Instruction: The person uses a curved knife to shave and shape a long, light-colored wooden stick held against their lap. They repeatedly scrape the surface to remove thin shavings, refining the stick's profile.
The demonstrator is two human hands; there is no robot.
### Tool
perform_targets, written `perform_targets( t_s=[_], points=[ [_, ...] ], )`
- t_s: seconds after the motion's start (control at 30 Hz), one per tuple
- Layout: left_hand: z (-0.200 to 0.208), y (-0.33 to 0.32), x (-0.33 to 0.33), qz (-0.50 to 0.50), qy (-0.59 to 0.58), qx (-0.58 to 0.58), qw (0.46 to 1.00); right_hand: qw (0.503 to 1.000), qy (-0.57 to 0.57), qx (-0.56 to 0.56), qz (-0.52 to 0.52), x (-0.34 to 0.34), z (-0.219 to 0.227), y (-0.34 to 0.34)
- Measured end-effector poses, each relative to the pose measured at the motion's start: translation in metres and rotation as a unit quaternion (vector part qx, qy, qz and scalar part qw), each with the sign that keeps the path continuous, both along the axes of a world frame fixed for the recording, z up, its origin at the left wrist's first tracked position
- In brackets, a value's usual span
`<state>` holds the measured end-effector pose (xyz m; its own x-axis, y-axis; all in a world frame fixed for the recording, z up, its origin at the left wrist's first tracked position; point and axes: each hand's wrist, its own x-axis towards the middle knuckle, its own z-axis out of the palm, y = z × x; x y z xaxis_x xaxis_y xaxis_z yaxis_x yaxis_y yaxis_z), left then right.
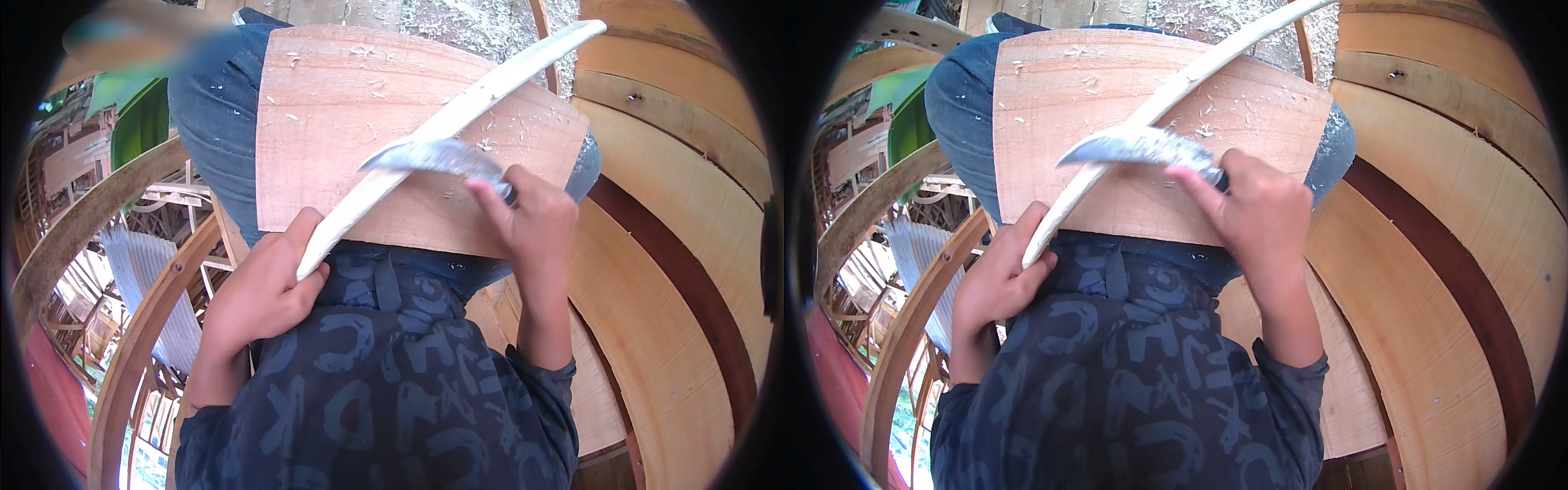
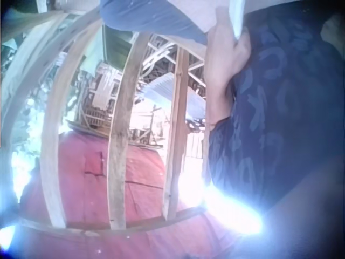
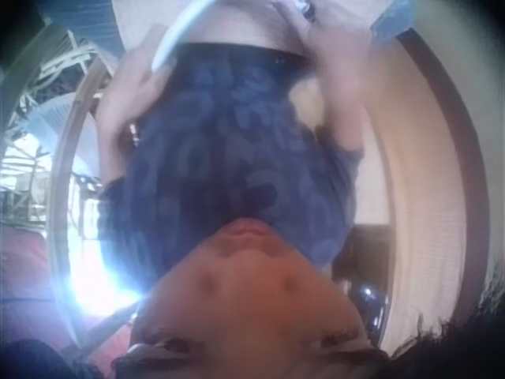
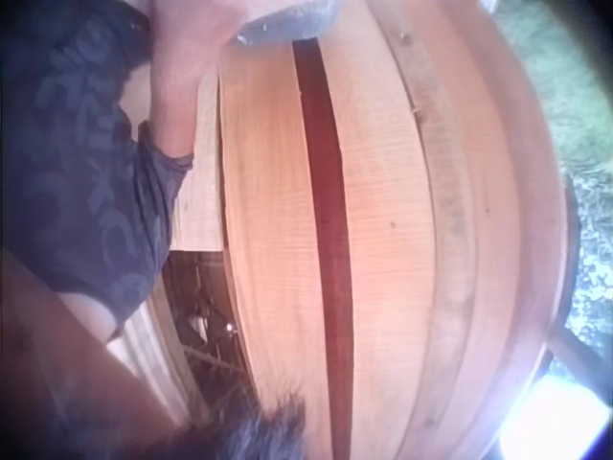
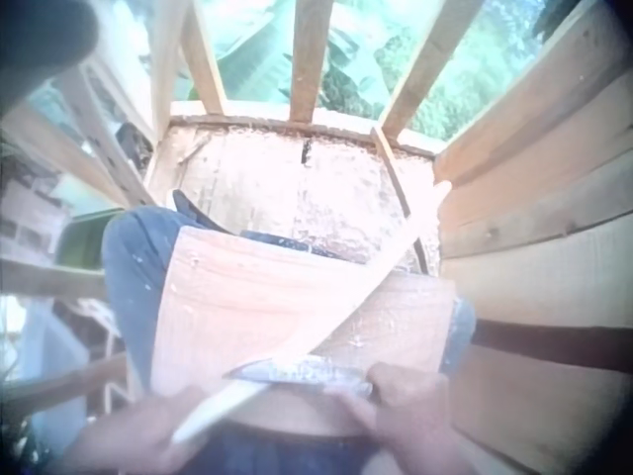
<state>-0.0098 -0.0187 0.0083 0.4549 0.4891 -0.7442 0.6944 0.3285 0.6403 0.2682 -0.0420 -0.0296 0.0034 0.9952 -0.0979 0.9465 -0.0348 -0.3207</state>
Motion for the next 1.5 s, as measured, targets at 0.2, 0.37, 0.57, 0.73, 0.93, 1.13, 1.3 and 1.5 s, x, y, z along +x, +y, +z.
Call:
perform_targets(
  t_s=[0.2, 0.37, 0.57, 0.73, 0.93, 1.13, 1.3, 1.5],
  points=[
    [0.000, -0.001, 0.004, -0.004, -0.004, -0.024, 1.000, 0.995, 0.017, -0.040, -0.094, 0.015, -0.003, 0.007],
    [-0.001, -0.006, 0.004, 0.012, 0.001, -0.017, 1.000, 1.000, -0.004, 0.001, 0.027, 0.001, 0.001, -0.002],
    [-0.004, -0.006, 0.003, -0.005, 0.006, -0.017, 1.000, 0.999, 0.030, 0.014, 0.006, -0.005, 0.001, -0.009],
    [-0.003, -0.013, 0.010, 0.030, -0.016, -0.010, 0.999, 1.000, -0.008, 0.016, 0.017, 0.003, 0.001, 0.000],
    [-0.010, -0.014, 0.008, 0.012, -0.030, 0.012, 0.999, 1.000, 0.030, 0.003, 0.007, -0.015, 0.001, -0.019],
    [-0.010, -0.011, 0.009, 0.039, -0.030, -0.035, 0.998, 1.000, 0.012, 0.007, -0.002, -0.004, -0.005, -0.013],
    [-0.012, -0.017, 0.009, 0.047, -0.046, 0.005, 0.998, 0.998, 0.035, 0.015, 0.042, -0.019, 0.001, -0.024],
    [-0.011, -0.014, 0.014, 0.043, -0.053, -0.030, 0.997, 0.998, 0.018, -0.010, -0.054, -0.002, -0.002, -0.001]
  ],
)
